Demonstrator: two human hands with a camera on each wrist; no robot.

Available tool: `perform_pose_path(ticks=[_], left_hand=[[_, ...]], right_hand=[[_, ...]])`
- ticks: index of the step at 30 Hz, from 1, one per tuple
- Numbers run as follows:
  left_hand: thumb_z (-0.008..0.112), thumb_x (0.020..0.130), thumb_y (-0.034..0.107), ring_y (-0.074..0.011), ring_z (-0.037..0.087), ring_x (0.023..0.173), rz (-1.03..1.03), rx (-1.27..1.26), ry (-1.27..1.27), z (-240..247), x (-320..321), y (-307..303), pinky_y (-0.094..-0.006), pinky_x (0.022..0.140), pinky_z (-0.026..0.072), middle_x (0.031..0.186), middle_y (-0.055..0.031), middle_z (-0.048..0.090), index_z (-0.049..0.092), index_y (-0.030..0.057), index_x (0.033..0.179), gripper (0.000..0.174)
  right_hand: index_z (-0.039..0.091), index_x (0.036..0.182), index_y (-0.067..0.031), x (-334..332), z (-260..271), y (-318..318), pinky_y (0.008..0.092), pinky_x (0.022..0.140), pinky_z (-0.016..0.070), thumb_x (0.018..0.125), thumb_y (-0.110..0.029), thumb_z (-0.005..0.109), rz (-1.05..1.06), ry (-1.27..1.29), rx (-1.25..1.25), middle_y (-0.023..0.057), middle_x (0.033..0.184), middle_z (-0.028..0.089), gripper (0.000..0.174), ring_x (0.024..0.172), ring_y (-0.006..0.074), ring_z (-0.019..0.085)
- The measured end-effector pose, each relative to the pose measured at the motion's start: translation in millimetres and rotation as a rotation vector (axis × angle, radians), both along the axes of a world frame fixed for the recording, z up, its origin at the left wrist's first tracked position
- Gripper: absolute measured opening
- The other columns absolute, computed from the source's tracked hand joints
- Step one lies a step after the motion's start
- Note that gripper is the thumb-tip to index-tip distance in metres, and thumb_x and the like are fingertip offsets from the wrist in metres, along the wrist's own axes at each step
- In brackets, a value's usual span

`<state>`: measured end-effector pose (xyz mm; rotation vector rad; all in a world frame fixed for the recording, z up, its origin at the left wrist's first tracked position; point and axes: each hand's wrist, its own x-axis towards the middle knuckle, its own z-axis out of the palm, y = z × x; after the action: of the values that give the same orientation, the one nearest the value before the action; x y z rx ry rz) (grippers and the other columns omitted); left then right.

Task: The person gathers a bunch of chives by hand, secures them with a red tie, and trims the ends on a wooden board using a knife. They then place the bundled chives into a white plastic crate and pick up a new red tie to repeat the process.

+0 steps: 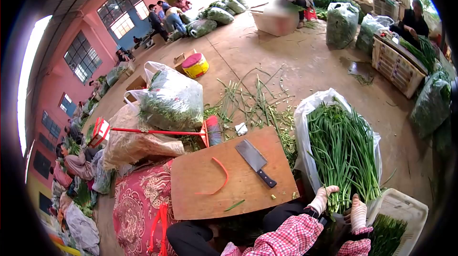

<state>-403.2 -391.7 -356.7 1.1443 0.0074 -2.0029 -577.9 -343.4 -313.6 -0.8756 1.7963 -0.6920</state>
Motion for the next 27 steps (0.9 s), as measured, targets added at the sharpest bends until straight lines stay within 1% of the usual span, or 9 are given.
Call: perform_pose_path(ticks=[2, 5, 9, 10, 11, 14, 17, 20, 27], left_hand=[[0.069, 0.082, 0.019, -0.0245, 0.064, 0.054, 0.026, -0.035, -0.033, -5, -2, 0, -0.0401, 0.05, 0.0537, 0.072, -0.0092, 0.069, 0.068, 0.0071, 0.091, 0.015], [0.071, 0.082, 0.019, -0.0241, 0.063, 0.051, -0.008, -0.045, 0.041, -4, 4, 1, -0.0388, 0.046, 0.052, 0.071, -0.0093, 0.068, 0.066, 0.0058, 0.083, 0.015], [0.068, 0.083, 0.022, -0.0247, 0.063, 0.051, -0.034, 0.045, 0.138, 11, 5, -1, -0.0388, 0.046, 0.0533, 0.071, -0.0108, 0.069, 0.064, 0.0042, 0.084, 0.018], [0.067, 0.084, 0.023, -0.025, 0.065, 0.053, -0.021, 0.015, 0.196, 13, 5, 1, -0.0395, 0.048, 0.0549, 0.071, -0.0112, 0.069, 0.064, 0.0039, 0.086, 0.02], [0.067, 0.084, 0.025, -0.0251, 0.066, 0.055, -0.043, 0.007, 0.235, -15, -1, -4, -0.0402, 0.049, 0.0558, 0.072, -0.0114, 0.069, 0.064, 0.004, 0.085, 0.021], [0.067, 0.083, 0.029, -0.0257, 0.065, 0.056, -0.097, -0.006, 0.292, -9, 2, -1, -0.0401, 0.053, 0.0557, 0.072, -0.0107, 0.069, 0.065, 0.0048, 0.084, 0.025], [0.068, 0.083, 0.03, -0.0258, 0.065, 0.057, -0.084, -0.028, 0.34, 0, 1, 3, -0.0407, 0.057, 0.0556, 0.071, -0.0101, 0.069, 0.065, 0.0052, 0.085, 0.025], [0.068, 0.082, 0.031, -0.0259, 0.064, 0.056, -0.127, -0.006, 0.353, -21, -4, -1, -0.0416, 0.058, 0.0551, 0.072, -0.0102, 0.069, 0.065, 0.0047, 0.083, 0.026], [0.068, 0.083, 0.031, -0.0263, 0.063, 0.057, -0.166, -0.011, 0.359, -23, -3, 1, -0.042, 0.059, 0.0541, 0.072, -0.0101, 0.069, 0.066, 0.0047, 0.08, 0.027]], right_hand=[[0.057, 0.072, -0.0009, 11, 1, -7, 0.0362, 0.032, 0.0426, 0.087, -0.076, 0.041, -0.064, -0.128, 0.119, 0.0157, 0.051, 0.056, 0.078, 0.036, 0.0266, 0.054], [0.059, 0.073, -0.0051, 21, -15, -14, 0.0328, 0.03, 0.038, 0.089, -0.071, 0.047, 0.057, -0.212, 0.179, 0.012, 0.053, 0.057, 0.069, 0.034, 0.0229, 0.051], [0.062, 0.077, -0.0093, 33, -17, -15, 0.0262, 0.029, 0.0315, 0.096, -0.048, 0.051, 0.019, -0.454, 0.214, 0.0033, 0.055, 0.058, 0.044, 0.034, 0.0145, 0.048], [0.063, 0.078, -0.011, 36, 3, -11, 0.0234, 0.03, 0.0305, 0.097, -0.038, 0.048, 0.111, -0.412, 0.16, 0.0005, 0.057, 0.059, 0.036, 0.035, 0.0114, 0.047], [0.064, 0.084, -0.0122, 38, 17, -12, 0.0222, 0.03, 0.0294, 0.097, -0.039, 0.045, 0.089, -0.475, 0.228, 0.0005, 0.055, 0.057, 0.035, 0.034, 0.0111, 0.044], [0.061, 0.092, -0.015, 20, -1, -7, 0.023, 0.03, 0.0286, 0.096, -0.045, 0.044, 0.07, -0.579, 0.31, 0.001, 0.052, 0.05, 0.034, 0.033, 0.0126, 0.039], [0.061, 0.089, -0.0154, 16, -4, -6, 0.0234, 0.03, 0.0281, 0.095, -0.046, 0.044, 0.158, -0.722, 0.389, 0.0012, 0.053, 0.05, 0.035, 0.033, 0.0136, 0.039], [0.061, 0.087, -0.0158, 9, -50, 0, 0.0242, 0.029, 0.0271, 0.095, -0.045, 0.043, 0.052, -0.794, 0.441, 0.0012, 0.053, 0.05, 0.035, 0.033, 0.0143, 0.038], [0.062, 0.093, -0.0151, 14, -65, 8, 0.0267, 0.03, 0.0288, 0.096, -0.048, 0.041, -0.076, -0.883, 0.479, 0.0026, 0.062, 0.058, 0.039, 0.037, 0.0163, 0.042]])
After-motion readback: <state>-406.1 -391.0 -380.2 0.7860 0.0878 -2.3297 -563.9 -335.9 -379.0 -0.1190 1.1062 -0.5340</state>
